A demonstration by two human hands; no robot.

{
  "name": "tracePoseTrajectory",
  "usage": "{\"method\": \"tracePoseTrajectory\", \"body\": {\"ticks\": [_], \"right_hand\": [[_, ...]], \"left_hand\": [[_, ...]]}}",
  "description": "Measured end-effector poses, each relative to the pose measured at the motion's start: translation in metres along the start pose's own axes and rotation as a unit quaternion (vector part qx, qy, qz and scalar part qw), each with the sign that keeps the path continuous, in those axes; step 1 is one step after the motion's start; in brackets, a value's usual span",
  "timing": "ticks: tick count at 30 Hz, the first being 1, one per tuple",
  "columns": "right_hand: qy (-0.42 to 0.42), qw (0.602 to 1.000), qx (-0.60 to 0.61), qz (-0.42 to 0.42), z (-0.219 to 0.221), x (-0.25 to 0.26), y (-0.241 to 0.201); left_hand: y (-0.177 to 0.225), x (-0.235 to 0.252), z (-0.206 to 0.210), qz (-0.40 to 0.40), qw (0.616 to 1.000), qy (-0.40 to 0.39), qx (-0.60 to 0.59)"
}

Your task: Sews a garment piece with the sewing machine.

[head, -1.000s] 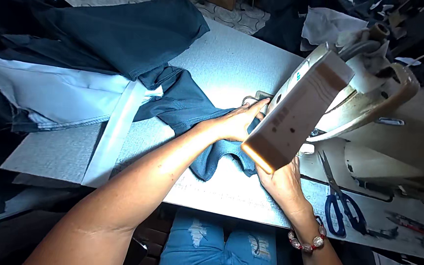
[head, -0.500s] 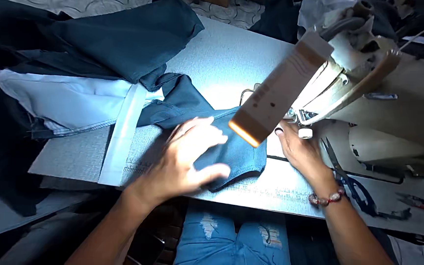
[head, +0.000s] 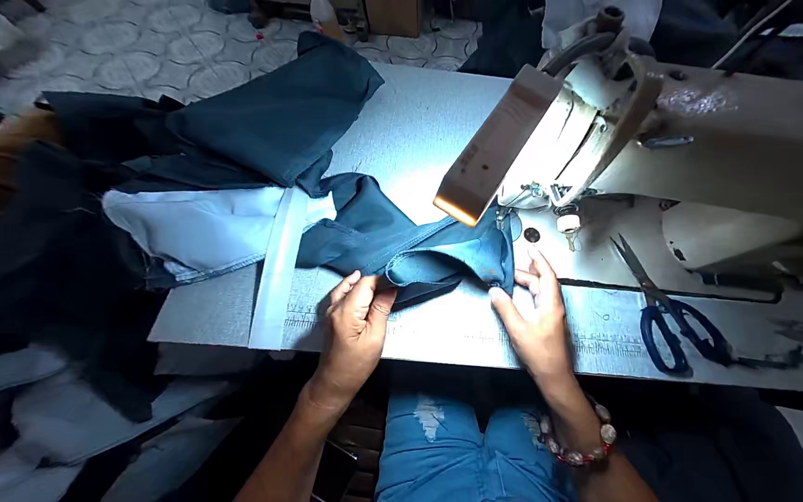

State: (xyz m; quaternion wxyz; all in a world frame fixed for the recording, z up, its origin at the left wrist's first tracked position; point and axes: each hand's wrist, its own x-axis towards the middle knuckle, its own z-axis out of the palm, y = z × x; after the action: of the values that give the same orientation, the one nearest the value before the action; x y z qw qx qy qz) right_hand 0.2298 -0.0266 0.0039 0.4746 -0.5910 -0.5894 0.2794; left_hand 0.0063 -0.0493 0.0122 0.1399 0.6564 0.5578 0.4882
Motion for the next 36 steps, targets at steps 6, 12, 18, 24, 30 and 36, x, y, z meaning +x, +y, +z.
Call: {"method": "tracePoseTrajectory", "body": {"ticks": [6,12,18,24,30,36], "right_hand": [[0.111,0.987,0.106,-0.043,0.021,0.008,-0.003],[0.038,0.993,0.085,-0.068,-0.001,0.01,0.0],[-0.017,0.968,0.232,0.092,-0.018,-0.024,-0.01],[-0.021,0.694,0.6,0.397,-0.026,-0.018,-0.056],[-0.026,0.744,0.541,0.392,-0.029,-0.013,-0.042],[-0.106,0.933,0.195,0.282,-0.051,-0.005,-0.02]], "left_hand": [[0.013,0.0,0.003,0.006,0.999,0.023,0.029],[-0.002,0.016,-0.022,0.09,0.969,0.035,0.229],[0.035,0.001,0.023,0.279,0.934,0.033,0.221],[0.035,0.059,0.093,0.343,0.912,-0.131,0.182],[0.013,0.073,0.092,0.391,0.89,-0.152,0.177],[0.007,0.04,0.081,0.259,0.911,-0.313,0.076]]}}
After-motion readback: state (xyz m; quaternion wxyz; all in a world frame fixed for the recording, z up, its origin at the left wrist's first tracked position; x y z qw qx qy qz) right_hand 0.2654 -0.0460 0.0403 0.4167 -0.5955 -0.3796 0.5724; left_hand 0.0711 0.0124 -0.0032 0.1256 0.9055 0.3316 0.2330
